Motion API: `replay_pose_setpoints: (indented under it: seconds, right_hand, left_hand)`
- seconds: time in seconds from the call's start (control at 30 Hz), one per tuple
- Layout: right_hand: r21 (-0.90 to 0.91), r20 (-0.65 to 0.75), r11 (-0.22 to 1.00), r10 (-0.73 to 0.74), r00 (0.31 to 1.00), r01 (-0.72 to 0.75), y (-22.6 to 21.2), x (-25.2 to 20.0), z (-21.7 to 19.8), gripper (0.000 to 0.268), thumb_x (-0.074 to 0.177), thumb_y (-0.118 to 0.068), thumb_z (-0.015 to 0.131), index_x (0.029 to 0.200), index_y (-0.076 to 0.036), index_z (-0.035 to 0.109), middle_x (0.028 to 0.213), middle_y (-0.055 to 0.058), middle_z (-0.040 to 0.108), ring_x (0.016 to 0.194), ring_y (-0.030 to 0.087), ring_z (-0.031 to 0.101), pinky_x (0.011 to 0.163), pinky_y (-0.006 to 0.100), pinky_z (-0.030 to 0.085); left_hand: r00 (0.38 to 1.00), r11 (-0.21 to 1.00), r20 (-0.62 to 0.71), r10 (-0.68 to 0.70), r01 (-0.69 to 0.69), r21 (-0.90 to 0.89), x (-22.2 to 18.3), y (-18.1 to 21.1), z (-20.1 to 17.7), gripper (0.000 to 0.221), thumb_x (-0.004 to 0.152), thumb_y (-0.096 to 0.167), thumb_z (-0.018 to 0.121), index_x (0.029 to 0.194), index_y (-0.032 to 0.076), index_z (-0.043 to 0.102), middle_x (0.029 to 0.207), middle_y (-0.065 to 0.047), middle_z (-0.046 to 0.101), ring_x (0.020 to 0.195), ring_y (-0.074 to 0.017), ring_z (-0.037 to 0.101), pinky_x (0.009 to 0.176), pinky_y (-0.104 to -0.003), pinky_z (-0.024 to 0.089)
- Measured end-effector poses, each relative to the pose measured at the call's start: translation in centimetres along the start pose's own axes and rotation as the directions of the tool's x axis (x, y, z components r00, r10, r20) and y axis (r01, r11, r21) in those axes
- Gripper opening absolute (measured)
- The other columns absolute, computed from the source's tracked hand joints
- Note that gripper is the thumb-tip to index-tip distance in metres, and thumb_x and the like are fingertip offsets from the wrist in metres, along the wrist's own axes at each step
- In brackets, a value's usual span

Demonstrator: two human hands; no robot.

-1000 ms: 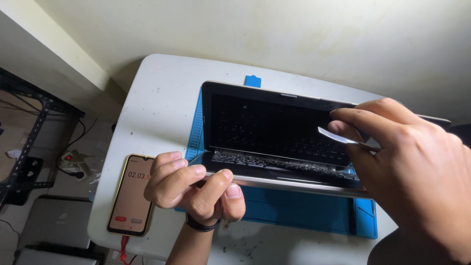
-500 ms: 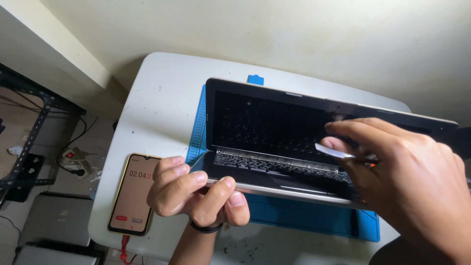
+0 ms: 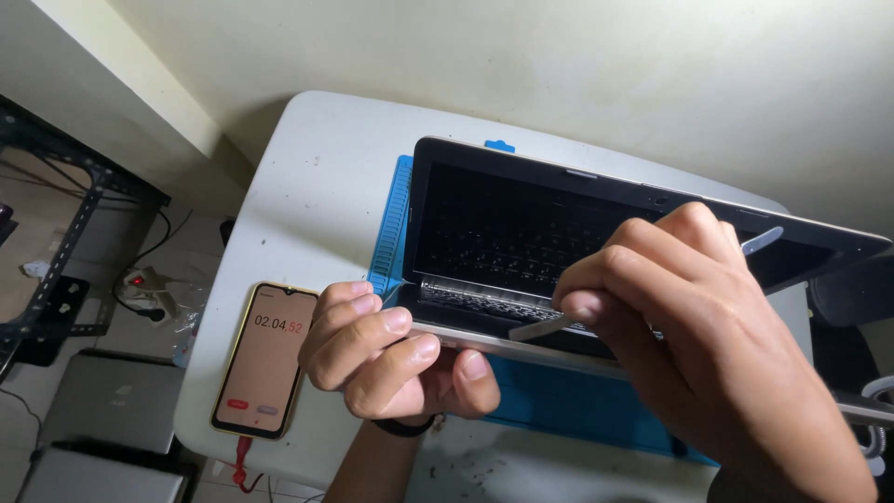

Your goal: Removing the back cover of a laptop using a plastic pry tool to unclip it and then lifting it off to reveal internal components.

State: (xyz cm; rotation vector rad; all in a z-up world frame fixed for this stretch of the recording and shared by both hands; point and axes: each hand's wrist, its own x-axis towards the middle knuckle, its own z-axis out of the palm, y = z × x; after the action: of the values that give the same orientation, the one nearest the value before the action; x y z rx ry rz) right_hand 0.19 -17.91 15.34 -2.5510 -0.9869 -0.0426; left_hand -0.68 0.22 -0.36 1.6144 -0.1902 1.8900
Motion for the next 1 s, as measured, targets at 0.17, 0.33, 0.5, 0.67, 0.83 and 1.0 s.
replay_pose_setpoints:
  seconds: [0.17, 0.33, 0.5, 0.67, 0.83, 1.0]
  right_hand:
    - [-0.033, -0.062, 0.999, -0.008, 0.998, 0.006, -0.8, 1.0, 0.3, 0.02, 0.105, -0.022, 0.052, 0.093, -0.017, 0.068, 0.085, -0.002, 0.06, 0.076, 0.023, 0.042, 0.084, 0.038, 0.035]
    - [-0.038, -0.017, 0.996, -0.081, 0.997, 0.08, -0.9, 2.2, 0.7, 0.017, 0.102, -0.018, 0.057, 0.09, -0.019, 0.069, 0.082, -0.004, 0.061, 0.076, 0.025, 0.044, 0.079, 0.039, 0.037]
    - [-0.111, -0.009, 0.989, -0.098, 0.995, 0.097, -0.9, 3.0, 1.1, 0.012, 0.101, -0.028, 0.064, 0.091, -0.024, 0.071, 0.08, -0.005, 0.057, 0.076, 0.026, 0.04, 0.073, 0.042, 0.036]
    - [-0.043, -0.024, 0.994, -0.104, 0.994, 0.103, -0.7, 3.4, 0.4, 0.012, 0.099, -0.022, 0.064, 0.089, -0.018, 0.071, 0.079, -0.004, 0.06, 0.076, 0.025, 0.044, 0.077, 0.04, 0.039]
    - [-0.069, -0.03, 0.993, -0.099, 0.995, 0.097, -0.9, 3.8, 0.5, 0.012, 0.098, -0.022, 0.066, 0.087, -0.02, 0.072, 0.082, -0.005, 0.062, 0.078, 0.024, 0.045, 0.078, 0.041, 0.037]
    - [-0.11, 0.048, 0.983, -0.144, 0.988, 0.148, -1.1, 4.1, 0.0, 0.018, 0.099, -0.022, 0.062, 0.083, -0.021, 0.069, 0.079, -0.009, 0.061, 0.078, 0.022, 0.043, 0.07, 0.041, 0.03]
  left_hand:
    - [0.996, 0.999, -0.092, 0.011, -0.014, -0.029, 0.3, -0.2, 1.0, 0.031, 0.084, 0.042, 0.062, 0.104, 0.021, 0.052, 0.1, 0.001, 0.055, 0.088, -0.018, 0.055, 0.078, -0.035, 0.05]
    - [0.996, 1.0, -0.089, 0.002, -0.002, -0.008, 0.4, 0.0, 1.0, 0.031, 0.086, 0.044, 0.061, 0.104, 0.02, 0.052, 0.099, 0.002, 0.056, 0.087, -0.018, 0.055, 0.077, -0.035, 0.049]
    - [0.999, 1.0, -0.054, -0.001, 0.001, -0.008, 0.6, -0.2, 0.8, 0.032, 0.085, 0.046, 0.061, 0.105, 0.021, 0.052, 0.101, 0.003, 0.056, 0.089, -0.0167, 0.055, 0.076, -0.034, 0.049]
    - [0.999, 0.999, -0.04, -0.036, 0.036, -0.013, 0.6, 0.2, 1.2, 0.03, 0.087, 0.043, 0.06, 0.104, 0.021, 0.05, 0.102, 0.002, 0.056, 0.095, -0.0179, 0.053, 0.079, -0.035, 0.048]
    - [0.998, 0.999, -0.049, -0.045, 0.044, -0.015, 0.7, 0.2, 1.4, 0.029, 0.087, 0.043, 0.06, 0.103, 0.02, 0.05, 0.102, 0.002, 0.056, 0.095, -0.0181, 0.052, 0.079, -0.035, 0.048]
    - [0.998, 1.0, -0.051, -0.023, 0.023, -0.004, 0.6, 0.1, 1.3, 0.029, 0.086, 0.043, 0.06, 0.101, 0.02, 0.05, 0.1, 0.002, 0.057, 0.095, -0.0189, 0.053, 0.081, -0.035, 0.049]
